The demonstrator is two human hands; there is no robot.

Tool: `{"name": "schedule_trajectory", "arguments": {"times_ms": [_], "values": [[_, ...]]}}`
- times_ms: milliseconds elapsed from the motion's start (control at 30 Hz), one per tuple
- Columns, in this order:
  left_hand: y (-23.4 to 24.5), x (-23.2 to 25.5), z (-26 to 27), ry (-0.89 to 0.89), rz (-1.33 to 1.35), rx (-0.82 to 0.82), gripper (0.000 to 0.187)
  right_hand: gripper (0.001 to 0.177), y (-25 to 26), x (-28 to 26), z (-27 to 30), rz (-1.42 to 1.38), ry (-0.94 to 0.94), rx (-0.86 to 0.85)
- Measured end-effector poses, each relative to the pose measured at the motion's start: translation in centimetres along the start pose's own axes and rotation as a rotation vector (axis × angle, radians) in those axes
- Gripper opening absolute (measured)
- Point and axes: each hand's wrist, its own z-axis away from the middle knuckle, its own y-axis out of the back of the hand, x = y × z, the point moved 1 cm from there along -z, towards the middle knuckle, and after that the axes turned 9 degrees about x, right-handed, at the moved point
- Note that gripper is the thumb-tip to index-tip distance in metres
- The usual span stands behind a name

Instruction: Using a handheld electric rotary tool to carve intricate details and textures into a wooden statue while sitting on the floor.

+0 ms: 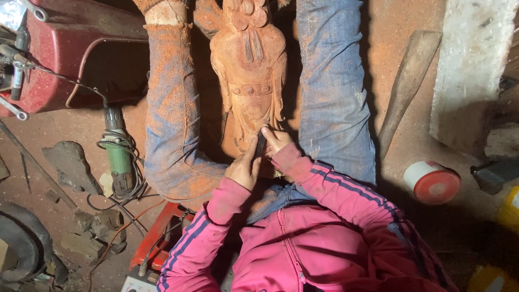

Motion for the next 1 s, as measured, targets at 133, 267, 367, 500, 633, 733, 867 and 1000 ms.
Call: {"name": "schedule_trajectory", "arguments": {"times_ms": [133,267,367,500,633,733,867,1000], "values": [[-0.7,-0.5,0.7,0.001,-0.038,0.007,0.064,0.051,0.4,0.0,0.8,0.044,-0.015,-0.006],[-1.7,-0.8,2.0,0.05,0.066,0.004,0.068,0.057,0.3,-0.8,2.8,0.112,-0.061,-0.041],[-4.5,-1.0,3.1,0.098,0.203,-0.036,0.066,0.051,1.8,-0.5,2.9,0.246,0.039,-0.027],[-9.5,0.4,1.7,0.114,0.349,0.007,0.068,0.037,2.9,-3.8,5.0,0.731,0.396,-0.02],[-10.5,3.9,-0.3,0.083,0.865,0.154,0.059,0.038,2.1,-7.8,5.7,0.847,0.484,-0.044],[-12.0,5.2,-2.4,0.041,1.194,0.115,0.055,0.034,2.7,-8.7,3.9,0.933,0.612,-0.178],[-16.9,4.7,-4.6,-0.032,1.47,0.141,0.07,0.035,1.4,-9.2,5.0,1.163,0.747,-0.294],[-17.6,3.6,-4.5,-0.059,1.549,0.134,0.077,0.034,2.4,-7.1,5.3,1.124,0.592,-0.202]]}}
